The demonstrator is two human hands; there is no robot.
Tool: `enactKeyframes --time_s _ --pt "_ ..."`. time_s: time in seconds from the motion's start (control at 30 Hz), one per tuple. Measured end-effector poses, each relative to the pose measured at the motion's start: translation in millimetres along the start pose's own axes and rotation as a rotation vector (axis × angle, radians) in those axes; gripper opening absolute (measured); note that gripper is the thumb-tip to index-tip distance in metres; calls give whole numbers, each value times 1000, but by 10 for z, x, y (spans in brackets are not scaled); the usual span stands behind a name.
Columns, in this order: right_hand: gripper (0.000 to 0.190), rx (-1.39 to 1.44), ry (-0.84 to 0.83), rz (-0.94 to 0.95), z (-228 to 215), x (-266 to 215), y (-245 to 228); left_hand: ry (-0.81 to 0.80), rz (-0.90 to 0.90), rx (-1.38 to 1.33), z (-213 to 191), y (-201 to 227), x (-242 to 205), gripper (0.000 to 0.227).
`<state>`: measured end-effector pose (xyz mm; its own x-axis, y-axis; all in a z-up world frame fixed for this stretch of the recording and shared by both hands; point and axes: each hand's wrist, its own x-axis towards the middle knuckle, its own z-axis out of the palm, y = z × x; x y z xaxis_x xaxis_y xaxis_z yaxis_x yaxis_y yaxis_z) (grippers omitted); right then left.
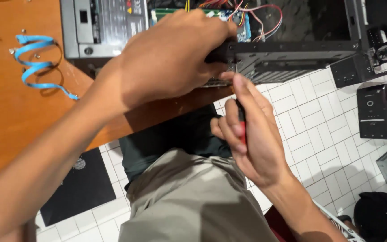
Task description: The person uses a screwdriver to secure a motherboard into a computer case. They repeatedly tighten screws along the edges of the case and the motherboard, occasionally adjusting their grip and the position of the case on the table.
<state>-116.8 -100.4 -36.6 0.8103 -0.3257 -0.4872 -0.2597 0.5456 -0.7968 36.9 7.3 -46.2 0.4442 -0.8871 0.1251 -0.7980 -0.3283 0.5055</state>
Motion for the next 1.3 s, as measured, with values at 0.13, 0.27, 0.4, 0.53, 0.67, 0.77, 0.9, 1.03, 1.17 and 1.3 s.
enactKeyframes --time_s 0.13,0.27,0.4,0.53,0.67,0.77,0.9,1.03,1.17,1.3 --pt "25 46 -34 52 13 -10 -95 25 110 63 -26 22 33 30" --pt "32 1078 -634 372 -500 279 215 2 109 37 -27 9 48 25" --pt "42 1064 -687 407 -339 169 37 -5 96 41 -43 12 54 18" --pt "11 421 -261 207 -217 76 -99 0 63 11 -30 8 16 28" --pt "31 -19 7 -6 -58 5 -11 -73 76 -28 -154 114 66 27" --pt "32 -398 -65 -349 -109 115 109 -69 119 42 -100 61 72 23" --pt "41 -302 -22 -266 -104 139 44 11 144 137 -36 61 30 24" --pt "28 693 -334 412 -401 271 70 -106 73 80 -151 109 49 26" --pt "29 584 -458 317 -371 289 1 -274 -179 13 -367 358 84 21" --pt "12 429 -356 244 -315 197 -115 -283 -292 0 -382 429 93 21"
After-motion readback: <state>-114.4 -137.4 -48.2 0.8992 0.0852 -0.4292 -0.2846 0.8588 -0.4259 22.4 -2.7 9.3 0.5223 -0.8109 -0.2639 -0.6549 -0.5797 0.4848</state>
